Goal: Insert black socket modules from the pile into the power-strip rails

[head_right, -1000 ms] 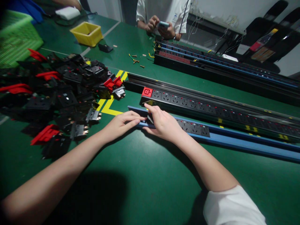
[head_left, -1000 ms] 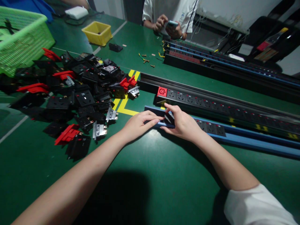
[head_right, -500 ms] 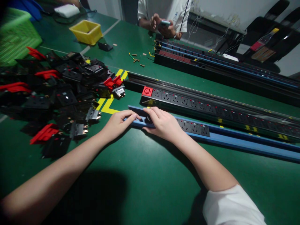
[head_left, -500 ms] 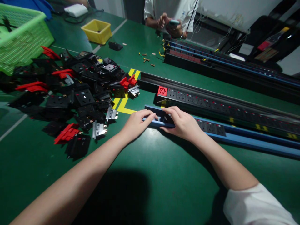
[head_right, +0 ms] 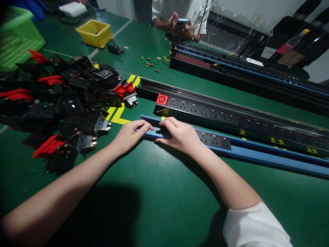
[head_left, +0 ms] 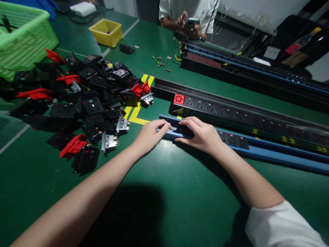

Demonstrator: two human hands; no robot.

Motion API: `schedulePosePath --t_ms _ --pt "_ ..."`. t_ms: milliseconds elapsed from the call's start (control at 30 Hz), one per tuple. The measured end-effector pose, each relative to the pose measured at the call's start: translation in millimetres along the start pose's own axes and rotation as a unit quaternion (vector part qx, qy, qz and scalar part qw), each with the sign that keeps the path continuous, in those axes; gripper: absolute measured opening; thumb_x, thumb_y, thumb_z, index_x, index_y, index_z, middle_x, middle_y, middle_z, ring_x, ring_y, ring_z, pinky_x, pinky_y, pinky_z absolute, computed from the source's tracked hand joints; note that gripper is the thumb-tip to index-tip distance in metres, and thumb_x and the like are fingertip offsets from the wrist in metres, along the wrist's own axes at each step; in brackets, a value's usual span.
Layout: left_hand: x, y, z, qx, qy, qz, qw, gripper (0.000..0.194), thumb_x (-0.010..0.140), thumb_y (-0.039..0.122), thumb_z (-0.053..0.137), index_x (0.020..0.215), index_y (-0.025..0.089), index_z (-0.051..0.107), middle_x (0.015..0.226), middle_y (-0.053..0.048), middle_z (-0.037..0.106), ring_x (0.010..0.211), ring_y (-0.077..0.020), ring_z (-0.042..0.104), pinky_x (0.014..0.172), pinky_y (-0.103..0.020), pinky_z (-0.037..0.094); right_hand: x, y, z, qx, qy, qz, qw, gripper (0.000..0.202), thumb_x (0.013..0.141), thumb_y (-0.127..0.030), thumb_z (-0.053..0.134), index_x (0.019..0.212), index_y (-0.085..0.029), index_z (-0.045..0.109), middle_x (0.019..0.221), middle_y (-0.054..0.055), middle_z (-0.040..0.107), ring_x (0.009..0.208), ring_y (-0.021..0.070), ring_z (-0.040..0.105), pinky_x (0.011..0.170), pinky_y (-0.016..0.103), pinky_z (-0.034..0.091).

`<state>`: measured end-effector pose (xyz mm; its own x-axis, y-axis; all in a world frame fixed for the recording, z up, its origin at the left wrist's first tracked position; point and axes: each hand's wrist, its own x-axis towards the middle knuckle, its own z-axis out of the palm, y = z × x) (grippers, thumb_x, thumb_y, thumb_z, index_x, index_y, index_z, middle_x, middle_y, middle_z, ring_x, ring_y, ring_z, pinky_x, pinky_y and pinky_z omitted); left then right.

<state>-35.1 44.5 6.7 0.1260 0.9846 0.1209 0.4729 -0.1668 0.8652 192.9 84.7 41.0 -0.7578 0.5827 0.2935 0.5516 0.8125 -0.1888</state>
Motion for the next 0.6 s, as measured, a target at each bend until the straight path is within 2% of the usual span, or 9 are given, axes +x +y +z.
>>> schedulePosePath --t_ms 233,600 --pt "-0.1 0.1 -0.6 -0.006 0.001 -0.006 1.0 0.037 0.097 0.044 0.048 0.092 0.02 0.076 0.093 -0.002 0.077 0.085 -0.0186 0.067 0.081 -0.028 0.048 0.3 0.6 0.0 -0.018 -0.001 -0.004 1.0 0.049 0.088 -0.053 0.069 0.125 -0.023 0.059 0.123 0.009 0.065 0.102 0.0233 0.07 0.078 0.032 0.058" --pt "0.0 0.1 -0.6 -0.009 0.0 -0.008 1.0 0.038 0.096 0.046 0.048 0.091 0.021 0.075 0.092 -0.002 0.077 0.085 -0.0192 0.067 0.078 -0.029 0.048 1.7 -6.7 0.7 -0.105 -0.03 -0.025 0.994 0.032 0.091 -0.045 0.064 0.111 -0.02 0.063 0.125 0.014 0.059 0.096 0.0248 0.065 0.072 0.035 0.055"
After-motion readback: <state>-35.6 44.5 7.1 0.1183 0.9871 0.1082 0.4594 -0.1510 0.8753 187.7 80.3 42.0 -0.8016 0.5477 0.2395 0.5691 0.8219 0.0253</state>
